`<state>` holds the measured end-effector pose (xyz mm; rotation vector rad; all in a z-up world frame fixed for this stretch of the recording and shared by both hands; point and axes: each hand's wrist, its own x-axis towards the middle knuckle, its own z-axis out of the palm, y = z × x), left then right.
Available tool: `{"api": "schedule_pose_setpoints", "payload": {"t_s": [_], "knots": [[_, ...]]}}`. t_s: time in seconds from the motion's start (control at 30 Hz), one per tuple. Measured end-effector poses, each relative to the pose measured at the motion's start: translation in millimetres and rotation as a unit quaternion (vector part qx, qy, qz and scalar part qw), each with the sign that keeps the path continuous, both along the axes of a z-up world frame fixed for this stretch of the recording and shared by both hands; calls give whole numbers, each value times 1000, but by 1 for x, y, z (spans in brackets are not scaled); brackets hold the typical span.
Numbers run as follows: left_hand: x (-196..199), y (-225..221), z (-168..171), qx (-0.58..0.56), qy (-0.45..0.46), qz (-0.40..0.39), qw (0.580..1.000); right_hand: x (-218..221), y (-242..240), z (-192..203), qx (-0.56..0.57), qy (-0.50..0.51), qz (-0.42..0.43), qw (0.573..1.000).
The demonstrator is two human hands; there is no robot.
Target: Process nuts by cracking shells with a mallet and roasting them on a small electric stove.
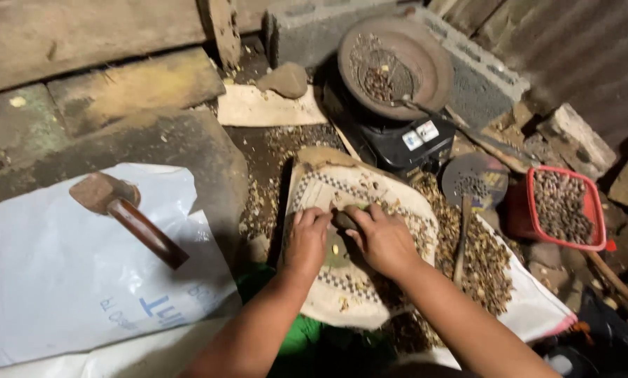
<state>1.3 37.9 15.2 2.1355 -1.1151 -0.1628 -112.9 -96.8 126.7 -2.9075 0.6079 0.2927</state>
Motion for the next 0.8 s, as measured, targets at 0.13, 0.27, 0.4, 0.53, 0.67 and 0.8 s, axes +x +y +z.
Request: {"api": "schedule_pose_setpoints", "payload": {"t_s": [0.13,0.27,0.4,0.53,0.67,0.8], "knots": [[6,9,3,-17,8,-45,999,8,-15,1,109,28,-124,986],[16,9,2,-39,16,-59,997,19,-35,-5,180,68,-147,970],[10,6,-12,-44,10,-31,998,28,-31,4,157,133,-126,970],[6,1,-12,-58,25,-19,998,31,-23,7,26,174,-34,984],[8,-11,-3,-37,18,7,999,20,-15,33,6,182,-6,983],[4,-33,-30,19,-22,56,998,6,-24,13,-4,167,-78,983]]}}
